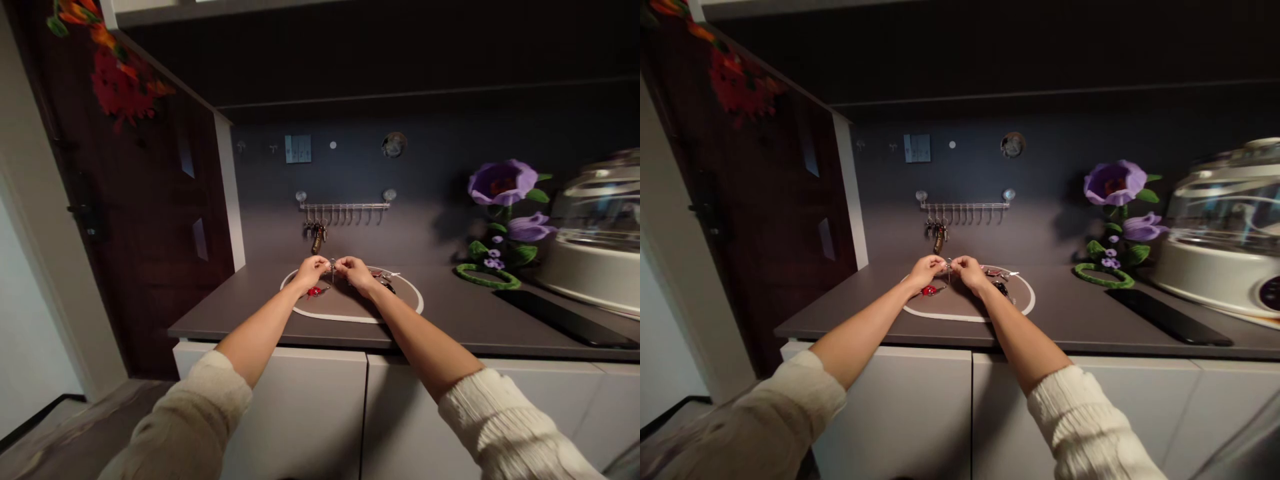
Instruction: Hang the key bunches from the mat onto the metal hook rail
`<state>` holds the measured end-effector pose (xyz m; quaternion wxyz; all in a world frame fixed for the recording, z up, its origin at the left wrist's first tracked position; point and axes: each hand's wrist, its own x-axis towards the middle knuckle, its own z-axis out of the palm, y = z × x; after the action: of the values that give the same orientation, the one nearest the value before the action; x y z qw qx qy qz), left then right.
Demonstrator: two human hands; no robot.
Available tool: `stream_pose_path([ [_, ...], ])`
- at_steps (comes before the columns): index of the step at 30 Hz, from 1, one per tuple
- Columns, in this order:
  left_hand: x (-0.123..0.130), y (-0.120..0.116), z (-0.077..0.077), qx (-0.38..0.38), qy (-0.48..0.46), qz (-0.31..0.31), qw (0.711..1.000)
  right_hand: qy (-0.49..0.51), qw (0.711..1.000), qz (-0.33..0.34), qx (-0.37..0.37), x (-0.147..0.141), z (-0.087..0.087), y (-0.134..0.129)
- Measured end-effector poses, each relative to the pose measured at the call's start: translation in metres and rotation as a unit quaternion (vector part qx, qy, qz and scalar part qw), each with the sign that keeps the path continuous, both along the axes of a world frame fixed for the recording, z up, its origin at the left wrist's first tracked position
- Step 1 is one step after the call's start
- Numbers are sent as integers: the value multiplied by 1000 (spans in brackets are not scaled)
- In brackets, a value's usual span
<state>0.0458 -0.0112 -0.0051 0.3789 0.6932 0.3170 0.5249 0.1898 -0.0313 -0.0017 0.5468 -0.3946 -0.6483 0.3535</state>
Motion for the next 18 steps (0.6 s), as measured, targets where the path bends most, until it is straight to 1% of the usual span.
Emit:
stream_pose_path([
  [3,1,2,-2,11,-5,6,1000,24,1000,-2,5,0,-1,3],
  [7,1,3,-1,30,12,8,999,41,999,-5,4,-1,-2,7],
  [10,0,3,0,49,28,27,998,52,999,-12,4,-1,0,11],
  [14,-1,6,-1,67,57,68,994,75,996,-34,12,-1,12,18],
  [18,-2,10,-3,78,77,94,990,111,993,-45,4,-1,34,26],
])
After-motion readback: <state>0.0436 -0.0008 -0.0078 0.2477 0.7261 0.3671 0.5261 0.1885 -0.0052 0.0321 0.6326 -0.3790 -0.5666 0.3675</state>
